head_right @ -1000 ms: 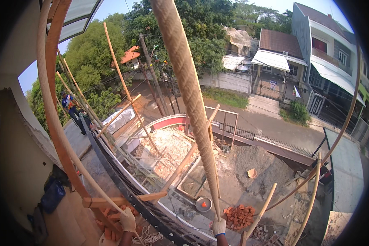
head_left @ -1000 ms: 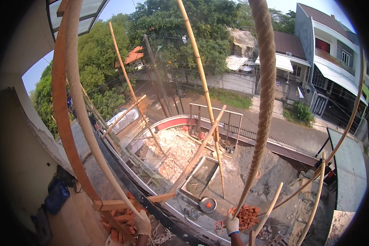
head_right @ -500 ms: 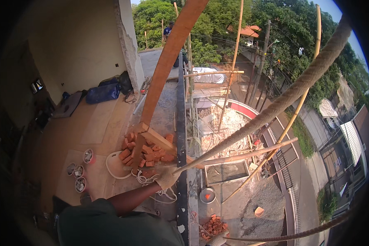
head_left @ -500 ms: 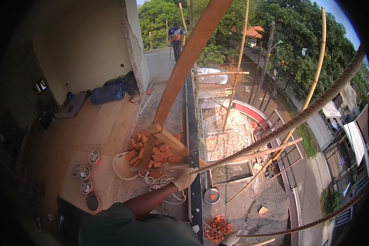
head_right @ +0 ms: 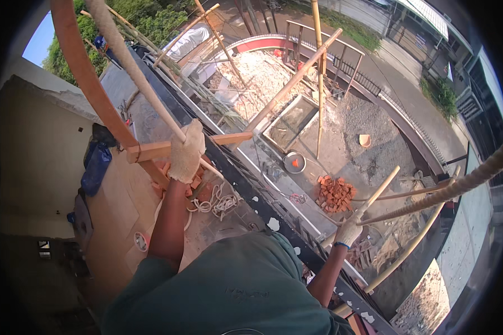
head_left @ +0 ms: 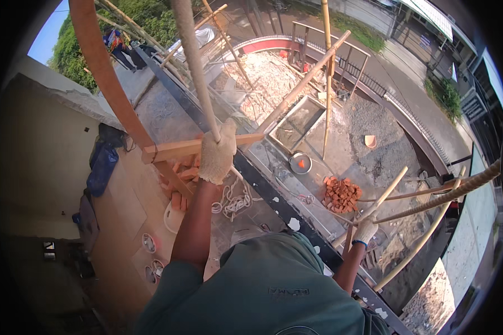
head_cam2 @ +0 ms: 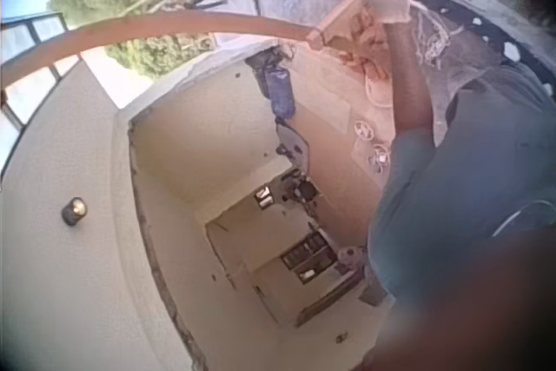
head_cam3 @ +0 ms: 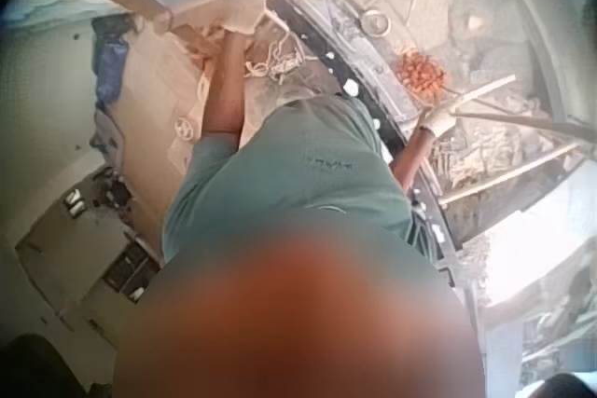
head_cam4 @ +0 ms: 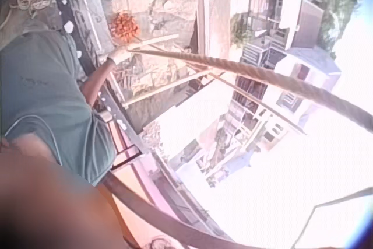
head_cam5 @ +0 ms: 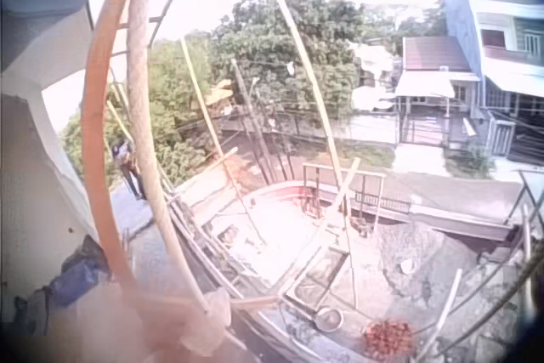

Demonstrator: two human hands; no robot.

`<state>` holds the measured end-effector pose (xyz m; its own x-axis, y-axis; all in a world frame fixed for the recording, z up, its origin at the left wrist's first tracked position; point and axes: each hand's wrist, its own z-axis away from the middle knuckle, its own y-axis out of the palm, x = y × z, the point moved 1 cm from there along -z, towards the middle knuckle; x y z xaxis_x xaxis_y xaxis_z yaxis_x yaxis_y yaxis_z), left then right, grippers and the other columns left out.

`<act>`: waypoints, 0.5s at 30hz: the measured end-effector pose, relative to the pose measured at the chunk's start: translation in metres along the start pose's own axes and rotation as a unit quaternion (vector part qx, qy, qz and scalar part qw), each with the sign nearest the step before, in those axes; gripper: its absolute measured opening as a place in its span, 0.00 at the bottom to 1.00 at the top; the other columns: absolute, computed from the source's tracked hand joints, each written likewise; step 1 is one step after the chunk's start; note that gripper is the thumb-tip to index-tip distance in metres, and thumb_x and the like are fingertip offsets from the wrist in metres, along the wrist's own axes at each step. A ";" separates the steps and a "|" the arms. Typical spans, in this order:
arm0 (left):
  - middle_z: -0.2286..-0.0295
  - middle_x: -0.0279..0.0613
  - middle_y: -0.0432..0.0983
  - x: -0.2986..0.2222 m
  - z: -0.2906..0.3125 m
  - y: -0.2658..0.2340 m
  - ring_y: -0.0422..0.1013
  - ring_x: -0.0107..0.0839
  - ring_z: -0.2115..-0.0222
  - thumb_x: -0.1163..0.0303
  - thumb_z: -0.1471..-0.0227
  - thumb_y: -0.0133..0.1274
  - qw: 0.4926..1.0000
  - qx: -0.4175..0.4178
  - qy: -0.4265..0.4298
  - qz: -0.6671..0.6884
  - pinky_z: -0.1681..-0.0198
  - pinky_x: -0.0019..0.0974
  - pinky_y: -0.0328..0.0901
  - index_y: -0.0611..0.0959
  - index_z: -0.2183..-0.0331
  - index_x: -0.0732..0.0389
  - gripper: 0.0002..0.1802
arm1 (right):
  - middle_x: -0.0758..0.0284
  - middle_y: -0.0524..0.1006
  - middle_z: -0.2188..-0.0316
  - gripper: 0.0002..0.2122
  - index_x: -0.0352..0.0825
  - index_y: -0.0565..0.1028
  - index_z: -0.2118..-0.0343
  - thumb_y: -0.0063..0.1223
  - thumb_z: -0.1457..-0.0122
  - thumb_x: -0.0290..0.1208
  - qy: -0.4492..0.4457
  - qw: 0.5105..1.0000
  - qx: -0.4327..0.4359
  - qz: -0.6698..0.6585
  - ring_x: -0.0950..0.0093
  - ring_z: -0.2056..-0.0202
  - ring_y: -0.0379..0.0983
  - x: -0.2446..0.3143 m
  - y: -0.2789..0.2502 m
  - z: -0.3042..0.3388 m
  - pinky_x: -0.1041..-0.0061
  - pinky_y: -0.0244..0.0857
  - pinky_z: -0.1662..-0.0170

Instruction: The person repeatedly lifts buckets containing construction debris and bricks using a rope and pulley system from a balcony. They pull the rope to raise the buckets, then lower them back down, repeating the cycle multiple times.

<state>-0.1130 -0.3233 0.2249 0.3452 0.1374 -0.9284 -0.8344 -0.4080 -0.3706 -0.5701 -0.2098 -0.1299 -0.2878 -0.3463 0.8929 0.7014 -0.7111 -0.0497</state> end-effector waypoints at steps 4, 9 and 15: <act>0.85 0.27 0.58 -0.046 0.012 -0.038 0.52 0.21 0.88 0.58 0.33 0.49 0.991 -0.001 -0.011 0.137 0.85 0.29 0.47 0.68 0.80 0.54 0.23 | 0.67 0.68 0.82 0.24 0.30 0.72 0.70 0.48 0.31 0.51 -0.001 0.999 -0.014 0.047 0.74 0.82 0.68 0.025 0.008 0.021 0.68 0.64 0.79; 0.87 0.31 0.58 -0.115 -0.010 -0.015 0.50 0.24 0.91 0.60 0.31 0.47 0.936 0.188 0.081 0.286 0.89 0.29 0.46 0.67 0.81 0.53 0.24 | 0.68 0.67 0.83 0.26 0.27 0.74 0.73 0.47 0.30 0.50 -0.002 0.998 -0.024 0.061 0.75 0.85 0.64 0.031 0.005 0.045 0.67 0.66 0.82; 0.87 0.29 0.56 -0.196 0.005 0.009 0.48 0.20 0.90 0.61 0.30 0.45 0.910 0.262 0.149 0.284 0.88 0.25 0.44 0.67 0.79 0.53 0.22 | 0.63 0.72 0.83 0.18 0.26 0.73 0.67 0.49 0.30 0.41 -0.092 0.980 0.074 0.159 0.71 0.84 0.73 -0.001 0.016 0.034 0.69 0.68 0.80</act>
<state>-0.1907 -0.3492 0.4038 -0.1705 -0.2445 -0.9545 -0.9779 0.1606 0.1335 -0.5360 -0.1997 -0.1166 0.0732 -0.4097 0.9093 0.8274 -0.4841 -0.2847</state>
